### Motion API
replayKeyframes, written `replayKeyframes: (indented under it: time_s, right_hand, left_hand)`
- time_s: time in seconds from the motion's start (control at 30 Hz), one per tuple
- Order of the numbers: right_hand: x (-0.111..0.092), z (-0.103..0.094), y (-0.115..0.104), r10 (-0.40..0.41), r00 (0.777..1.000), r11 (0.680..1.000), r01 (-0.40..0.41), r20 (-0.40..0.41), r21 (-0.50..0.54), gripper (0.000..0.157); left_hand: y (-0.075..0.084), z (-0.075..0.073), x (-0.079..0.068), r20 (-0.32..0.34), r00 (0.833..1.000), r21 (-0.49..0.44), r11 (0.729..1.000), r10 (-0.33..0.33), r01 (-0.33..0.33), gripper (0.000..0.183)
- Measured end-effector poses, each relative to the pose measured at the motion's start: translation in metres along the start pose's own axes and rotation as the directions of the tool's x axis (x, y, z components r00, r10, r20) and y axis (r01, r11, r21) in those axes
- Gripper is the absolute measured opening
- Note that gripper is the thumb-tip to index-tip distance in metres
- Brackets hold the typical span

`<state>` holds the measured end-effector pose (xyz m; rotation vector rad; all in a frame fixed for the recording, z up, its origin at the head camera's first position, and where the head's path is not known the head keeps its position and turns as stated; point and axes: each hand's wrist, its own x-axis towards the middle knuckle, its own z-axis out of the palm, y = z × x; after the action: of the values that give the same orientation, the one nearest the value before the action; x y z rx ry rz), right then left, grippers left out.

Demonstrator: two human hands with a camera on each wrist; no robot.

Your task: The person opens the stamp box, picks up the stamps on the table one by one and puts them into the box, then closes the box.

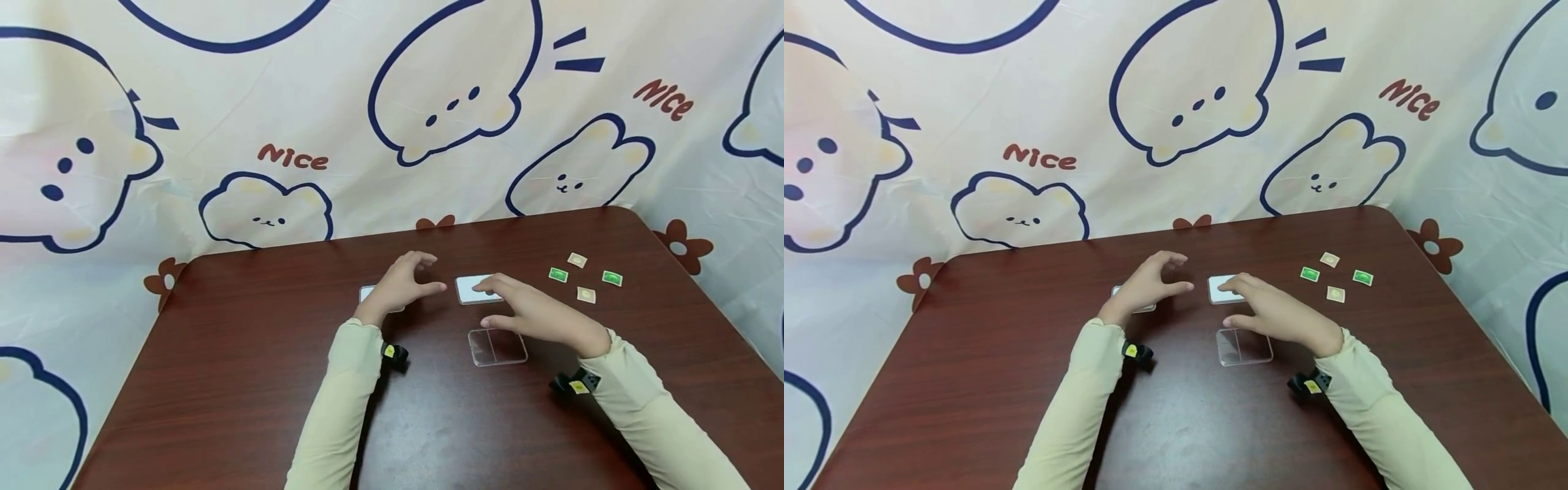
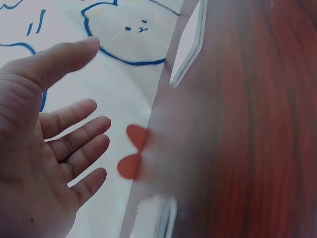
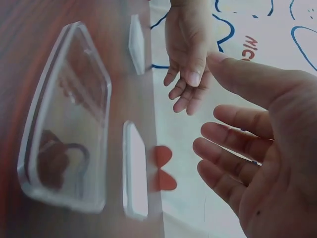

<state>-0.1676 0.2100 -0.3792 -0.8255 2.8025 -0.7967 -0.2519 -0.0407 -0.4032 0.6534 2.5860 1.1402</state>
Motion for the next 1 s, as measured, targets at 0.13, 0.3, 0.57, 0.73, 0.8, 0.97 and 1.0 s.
replayKeyframes:
  time_s: [0.13,0.3,0.57,0.73,0.8,0.97,1.0]
  right_hand:
    - [0.013,-0.001,-0.01,-0.004,1.0,1.0,0.004,0.009,0.028,0.06]
    - [0.032,0.004,-0.017,-0.05,0.999,0.998,0.05,0.004,0.049,0.06]
    - [0.062,0.011,-0.03,-0.05,0.999,0.996,0.049,0.011,0.074,0.056]
    - [0.079,0.016,-0.037,-0.042,0.998,0.998,0.039,0.056,0.053,0.059]
    - [0.085,0.019,-0.038,-0.045,0.997,0.999,0.043,0.064,0.032,0.061]
    - [0.096,0.027,-0.041,-0.049,0.996,0.999,0.049,0.079,-0.006,0.063]
    - [0.097,0.028,-0.041,-0.049,0.995,0.999,0.05,0.084,-0.009,0.063]
  left_hand:
    - [-0.01,-0.013,-0.011,-0.008,1.0,0.009,1.0,-0.014,0.014,0.066]
    - [-0.026,-0.027,-0.027,-0.035,0.998,0.045,0.997,-0.058,0.059,0.068]
    - [-0.049,-0.044,-0.046,-0.072,0.993,0.074,0.992,-0.098,0.103,0.067]
    - [-0.06,-0.052,-0.055,-0.073,0.991,0.111,0.987,-0.112,0.12,0.068]
    - [-0.064,-0.055,-0.058,-0.068,0.991,0.119,0.985,-0.117,0.124,0.07]
    - [-0.073,-0.058,-0.064,-0.049,0.99,0.112,0.984,-0.132,0.137,0.07]
    - [-0.075,-0.059,-0.065,-0.046,0.99,0.111,0.984,-0.134,0.138,0.07]
